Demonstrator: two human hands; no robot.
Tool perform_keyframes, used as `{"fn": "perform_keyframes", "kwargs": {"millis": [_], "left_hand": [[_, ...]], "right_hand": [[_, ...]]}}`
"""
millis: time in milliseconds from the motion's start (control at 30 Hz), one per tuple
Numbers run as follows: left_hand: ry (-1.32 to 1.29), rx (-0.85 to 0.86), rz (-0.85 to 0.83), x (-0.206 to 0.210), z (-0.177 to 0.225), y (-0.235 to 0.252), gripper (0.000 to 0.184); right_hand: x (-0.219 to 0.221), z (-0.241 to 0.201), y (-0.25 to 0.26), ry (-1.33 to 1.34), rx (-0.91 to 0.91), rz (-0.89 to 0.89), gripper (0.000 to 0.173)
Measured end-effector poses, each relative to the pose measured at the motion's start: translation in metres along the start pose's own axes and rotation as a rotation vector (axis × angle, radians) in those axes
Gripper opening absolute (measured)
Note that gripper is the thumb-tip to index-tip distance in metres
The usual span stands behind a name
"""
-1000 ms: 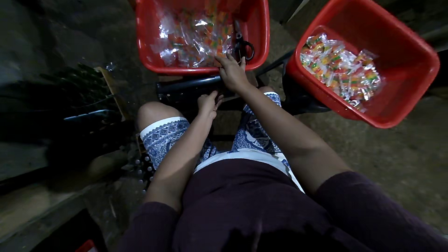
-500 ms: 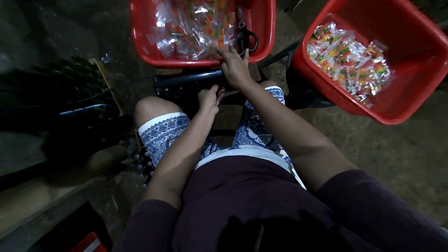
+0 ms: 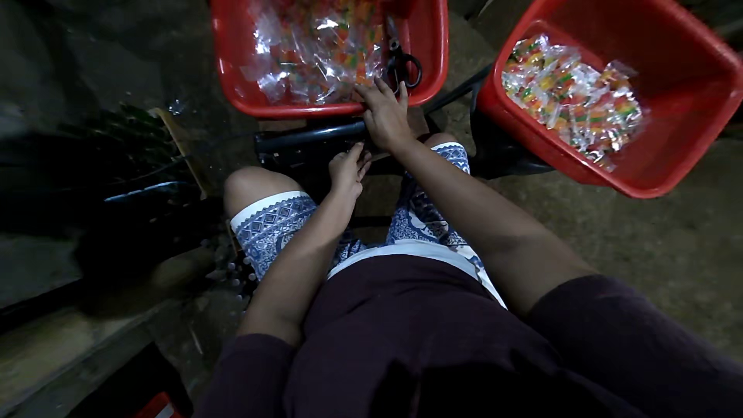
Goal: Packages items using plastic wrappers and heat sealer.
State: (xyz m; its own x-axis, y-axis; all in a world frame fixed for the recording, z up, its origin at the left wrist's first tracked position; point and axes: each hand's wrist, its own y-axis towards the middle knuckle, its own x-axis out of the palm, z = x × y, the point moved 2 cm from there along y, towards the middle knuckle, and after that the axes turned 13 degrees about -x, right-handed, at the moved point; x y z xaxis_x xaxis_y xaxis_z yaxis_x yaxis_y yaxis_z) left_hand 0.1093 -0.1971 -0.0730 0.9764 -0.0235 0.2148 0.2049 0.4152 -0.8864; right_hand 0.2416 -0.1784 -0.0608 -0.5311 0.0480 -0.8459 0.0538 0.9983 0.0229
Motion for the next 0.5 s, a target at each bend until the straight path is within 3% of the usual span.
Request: {"fn": "perform_keyframes", "kwargs": {"millis": [233, 500], "left_hand": [[-0.036, 0.012, 0.012, 0.000, 0.002, 0.000, 0.032], [-0.034, 0.070, -0.016, 0.000, 0.001, 0.002, 0.022]], "right_hand": [[-0.004, -0.004, 0.002, 0.018, 0.023, -0.026, 0.052], [-0.060, -0.046, 0.025, 0.119, -0.022, -0.088, 0.052]]}}
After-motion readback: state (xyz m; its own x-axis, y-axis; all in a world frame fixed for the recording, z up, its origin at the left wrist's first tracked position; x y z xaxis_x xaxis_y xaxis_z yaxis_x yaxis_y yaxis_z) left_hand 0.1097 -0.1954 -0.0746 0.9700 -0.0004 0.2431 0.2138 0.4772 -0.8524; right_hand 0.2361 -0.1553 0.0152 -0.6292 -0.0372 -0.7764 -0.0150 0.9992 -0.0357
